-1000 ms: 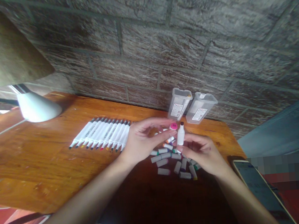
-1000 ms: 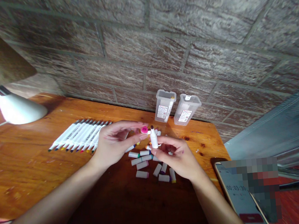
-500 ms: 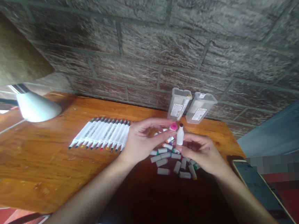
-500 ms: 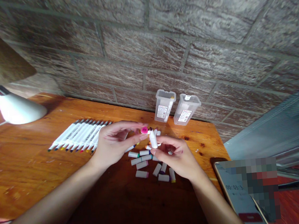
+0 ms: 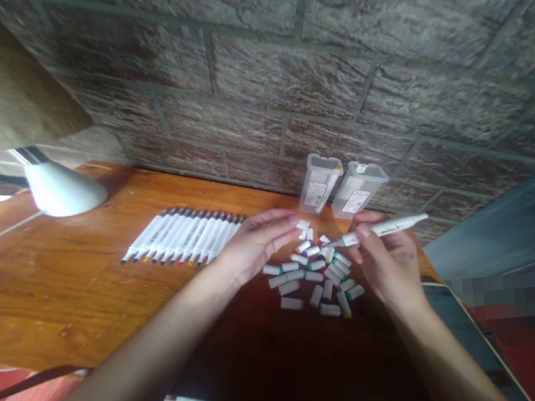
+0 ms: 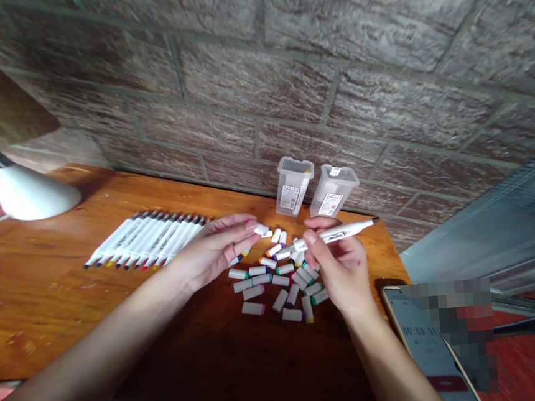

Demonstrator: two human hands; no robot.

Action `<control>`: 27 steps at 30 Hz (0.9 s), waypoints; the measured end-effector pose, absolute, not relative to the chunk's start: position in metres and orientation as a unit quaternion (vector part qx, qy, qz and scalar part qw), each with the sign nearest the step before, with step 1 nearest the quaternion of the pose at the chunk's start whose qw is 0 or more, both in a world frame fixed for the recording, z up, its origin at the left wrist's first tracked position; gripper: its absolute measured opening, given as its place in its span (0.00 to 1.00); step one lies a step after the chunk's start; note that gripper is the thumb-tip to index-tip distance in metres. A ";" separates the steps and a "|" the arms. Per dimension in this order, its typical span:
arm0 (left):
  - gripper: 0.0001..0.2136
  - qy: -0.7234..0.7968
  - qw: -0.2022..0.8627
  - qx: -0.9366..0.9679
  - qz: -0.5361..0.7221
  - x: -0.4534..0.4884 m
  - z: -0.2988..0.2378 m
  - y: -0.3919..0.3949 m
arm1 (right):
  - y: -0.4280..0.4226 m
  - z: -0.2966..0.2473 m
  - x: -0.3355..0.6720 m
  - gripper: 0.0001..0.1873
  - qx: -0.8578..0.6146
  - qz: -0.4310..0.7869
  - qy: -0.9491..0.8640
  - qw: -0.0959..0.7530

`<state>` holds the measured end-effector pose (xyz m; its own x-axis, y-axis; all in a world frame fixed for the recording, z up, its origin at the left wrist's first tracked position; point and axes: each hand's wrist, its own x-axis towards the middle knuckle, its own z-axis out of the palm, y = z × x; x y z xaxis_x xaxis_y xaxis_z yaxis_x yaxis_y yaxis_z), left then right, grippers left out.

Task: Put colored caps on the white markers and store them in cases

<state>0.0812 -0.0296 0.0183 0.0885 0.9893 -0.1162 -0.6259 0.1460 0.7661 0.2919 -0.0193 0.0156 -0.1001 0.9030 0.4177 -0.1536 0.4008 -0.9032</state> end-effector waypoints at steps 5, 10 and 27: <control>0.05 0.337 0.708 0.248 0.569 0.083 0.017 -0.029 | -0.026 0.016 0.288 0.08 -0.331 0.370 -0.635 0.591; 0.04 0.332 0.704 0.252 0.575 0.083 0.017 -0.028 | -0.031 0.019 0.286 0.06 -0.351 0.308 -0.667 0.581; 0.05 0.353 0.698 0.272 0.561 0.080 0.013 -0.026 | -0.035 0.022 0.284 0.07 -0.341 0.178 -0.735 0.558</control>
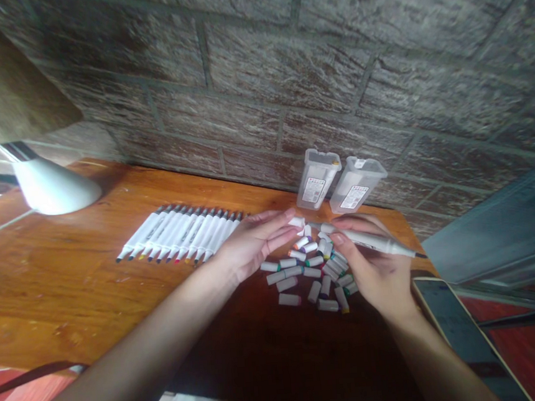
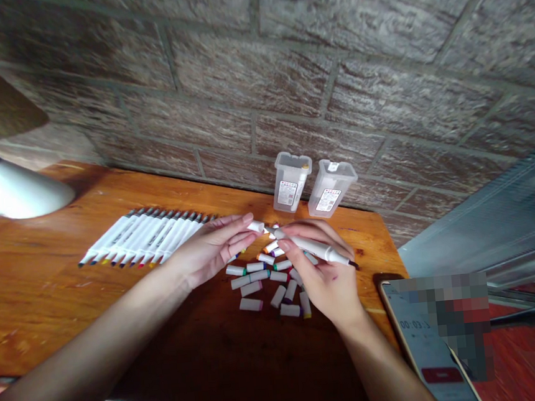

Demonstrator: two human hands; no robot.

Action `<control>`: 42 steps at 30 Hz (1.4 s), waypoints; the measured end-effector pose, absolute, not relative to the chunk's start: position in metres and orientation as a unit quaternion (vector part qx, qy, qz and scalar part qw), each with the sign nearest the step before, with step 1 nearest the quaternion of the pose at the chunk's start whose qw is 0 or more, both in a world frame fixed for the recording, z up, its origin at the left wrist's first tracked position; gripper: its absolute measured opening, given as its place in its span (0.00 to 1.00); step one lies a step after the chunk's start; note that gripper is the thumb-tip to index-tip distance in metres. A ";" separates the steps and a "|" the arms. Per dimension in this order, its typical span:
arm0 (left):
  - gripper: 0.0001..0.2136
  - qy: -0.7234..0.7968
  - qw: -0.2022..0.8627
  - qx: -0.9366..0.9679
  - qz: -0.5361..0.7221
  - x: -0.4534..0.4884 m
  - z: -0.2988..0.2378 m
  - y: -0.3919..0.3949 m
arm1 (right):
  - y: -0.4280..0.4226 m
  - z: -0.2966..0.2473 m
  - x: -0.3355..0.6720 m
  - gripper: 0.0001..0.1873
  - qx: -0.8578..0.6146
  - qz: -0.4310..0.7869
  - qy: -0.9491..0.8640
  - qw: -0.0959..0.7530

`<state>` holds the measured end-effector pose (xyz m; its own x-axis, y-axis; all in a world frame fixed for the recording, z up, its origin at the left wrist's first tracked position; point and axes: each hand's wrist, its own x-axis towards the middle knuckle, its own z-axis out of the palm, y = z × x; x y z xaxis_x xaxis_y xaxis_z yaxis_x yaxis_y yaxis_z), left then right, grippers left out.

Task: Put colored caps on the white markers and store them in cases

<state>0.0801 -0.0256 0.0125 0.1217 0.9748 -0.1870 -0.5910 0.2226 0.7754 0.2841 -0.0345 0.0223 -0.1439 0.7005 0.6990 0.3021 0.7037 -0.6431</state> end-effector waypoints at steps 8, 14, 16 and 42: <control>0.07 0.351 0.698 0.280 0.558 0.079 0.011 -0.026 | -0.037 0.025 0.282 0.08 -0.345 0.181 -0.745 0.542; 0.06 0.361 0.691 0.283 0.558 0.080 0.015 -0.027 | -0.036 0.024 0.282 0.08 -0.332 0.184 -0.754 0.535; 0.06 0.358 0.692 0.284 0.558 0.080 0.016 -0.027 | -0.036 0.025 0.282 0.08 -0.330 0.187 -0.759 0.530; 0.02 0.363 0.691 0.281 0.559 0.078 0.024 -0.029 | -0.029 0.020 0.282 0.03 -0.349 0.149 -0.704 0.601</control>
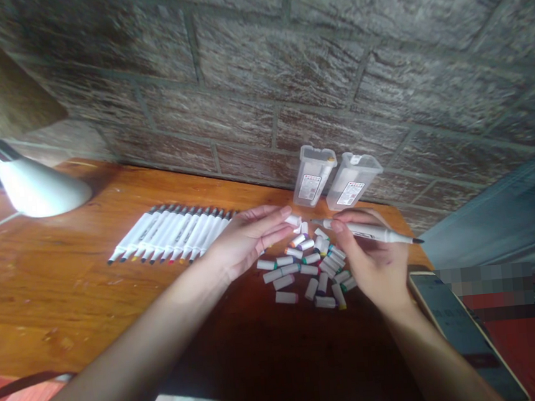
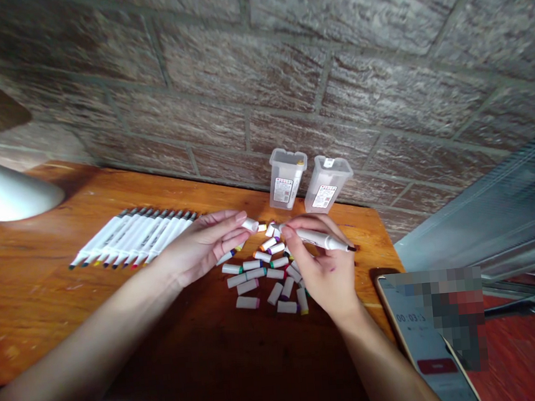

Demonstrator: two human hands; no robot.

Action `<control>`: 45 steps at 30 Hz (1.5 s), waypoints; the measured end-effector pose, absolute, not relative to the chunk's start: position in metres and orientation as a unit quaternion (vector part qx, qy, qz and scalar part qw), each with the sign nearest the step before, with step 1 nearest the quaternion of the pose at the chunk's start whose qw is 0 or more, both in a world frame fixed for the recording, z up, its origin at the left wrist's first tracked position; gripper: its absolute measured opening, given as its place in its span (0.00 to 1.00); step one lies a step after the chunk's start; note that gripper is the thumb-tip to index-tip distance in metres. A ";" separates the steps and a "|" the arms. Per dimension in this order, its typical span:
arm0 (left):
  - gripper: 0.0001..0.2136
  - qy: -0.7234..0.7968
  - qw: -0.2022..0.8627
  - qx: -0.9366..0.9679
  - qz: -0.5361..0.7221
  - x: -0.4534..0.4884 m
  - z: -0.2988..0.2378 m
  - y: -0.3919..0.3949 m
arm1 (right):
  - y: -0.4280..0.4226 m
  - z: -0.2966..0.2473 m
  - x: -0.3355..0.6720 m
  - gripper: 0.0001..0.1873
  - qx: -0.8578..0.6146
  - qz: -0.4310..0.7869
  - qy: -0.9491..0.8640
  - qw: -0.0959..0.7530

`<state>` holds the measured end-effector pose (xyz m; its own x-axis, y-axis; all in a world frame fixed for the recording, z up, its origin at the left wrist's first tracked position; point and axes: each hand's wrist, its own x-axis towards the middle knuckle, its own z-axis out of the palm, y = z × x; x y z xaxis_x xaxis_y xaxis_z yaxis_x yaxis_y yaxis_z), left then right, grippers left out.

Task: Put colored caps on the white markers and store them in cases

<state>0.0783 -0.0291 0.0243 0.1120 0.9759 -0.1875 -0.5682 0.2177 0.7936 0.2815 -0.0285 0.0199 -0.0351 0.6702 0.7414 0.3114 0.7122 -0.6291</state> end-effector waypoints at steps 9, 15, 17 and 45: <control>0.04 0.343 0.700 0.289 0.556 0.080 0.027 -0.030 | -0.038 0.020 0.284 0.04 -0.328 0.203 -0.664 0.640; 0.07 0.354 0.695 0.288 0.556 0.079 0.026 -0.030 | -0.045 0.023 0.282 0.08 -0.321 0.184 -0.702 0.609; 0.08 0.360 0.693 0.287 0.555 0.080 0.026 -0.030 | -0.044 0.024 0.282 0.10 -0.321 0.176 -0.714 0.597; 0.09 0.363 0.693 0.305 0.543 0.080 0.029 -0.032 | -0.045 0.026 0.280 0.03 -0.353 0.146 -0.691 0.614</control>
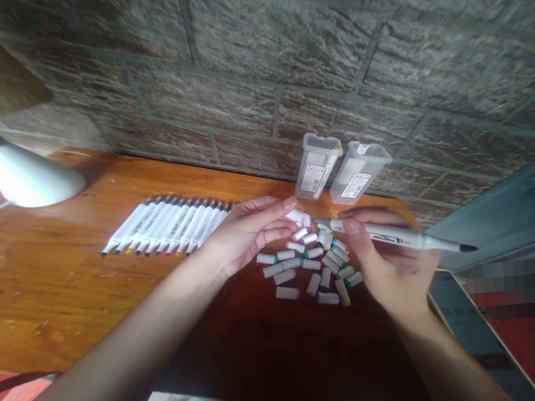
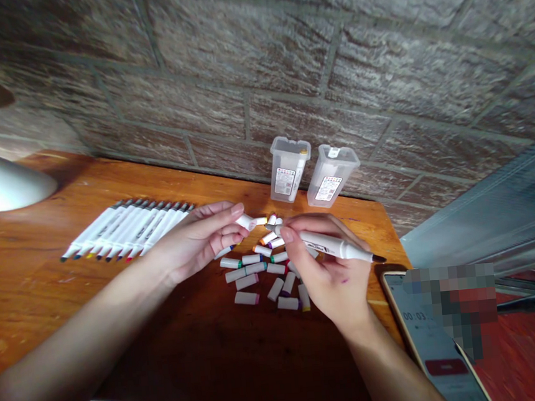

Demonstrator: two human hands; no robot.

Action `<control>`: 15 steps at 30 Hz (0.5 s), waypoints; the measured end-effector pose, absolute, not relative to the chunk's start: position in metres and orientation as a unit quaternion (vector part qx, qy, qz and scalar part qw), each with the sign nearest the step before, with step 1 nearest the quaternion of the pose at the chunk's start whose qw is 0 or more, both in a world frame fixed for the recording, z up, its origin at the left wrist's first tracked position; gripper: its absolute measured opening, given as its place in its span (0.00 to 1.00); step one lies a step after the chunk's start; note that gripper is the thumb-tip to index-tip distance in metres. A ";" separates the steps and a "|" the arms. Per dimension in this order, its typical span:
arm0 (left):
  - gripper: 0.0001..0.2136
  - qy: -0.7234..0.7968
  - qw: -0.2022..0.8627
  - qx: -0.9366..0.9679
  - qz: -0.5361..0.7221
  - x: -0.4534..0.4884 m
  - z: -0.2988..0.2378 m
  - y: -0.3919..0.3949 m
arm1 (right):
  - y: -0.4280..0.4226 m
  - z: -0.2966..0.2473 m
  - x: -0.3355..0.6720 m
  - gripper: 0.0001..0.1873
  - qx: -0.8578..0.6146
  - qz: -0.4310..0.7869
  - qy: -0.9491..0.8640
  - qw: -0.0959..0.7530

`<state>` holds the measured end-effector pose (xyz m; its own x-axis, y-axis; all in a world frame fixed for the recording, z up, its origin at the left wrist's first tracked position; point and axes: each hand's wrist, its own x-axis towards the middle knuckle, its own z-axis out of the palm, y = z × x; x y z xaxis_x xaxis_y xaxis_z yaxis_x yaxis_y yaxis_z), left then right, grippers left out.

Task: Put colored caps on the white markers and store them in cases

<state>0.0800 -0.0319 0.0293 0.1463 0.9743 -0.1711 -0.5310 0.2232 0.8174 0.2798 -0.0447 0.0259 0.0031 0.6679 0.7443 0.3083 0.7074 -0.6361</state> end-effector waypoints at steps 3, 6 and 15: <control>0.09 0.372 0.688 0.302 0.544 0.080 0.030 -0.033 | -0.045 0.026 0.279 0.03 -0.355 0.143 -0.689 0.616; 0.09 0.369 0.689 0.303 0.545 0.080 0.031 -0.033 | -0.046 0.027 0.279 0.03 -0.351 0.136 -0.686 0.622; 0.12 0.396 0.685 0.301 0.533 0.082 0.031 -0.032 | -0.050 0.026 0.281 0.05 -0.338 0.159 -0.686 0.624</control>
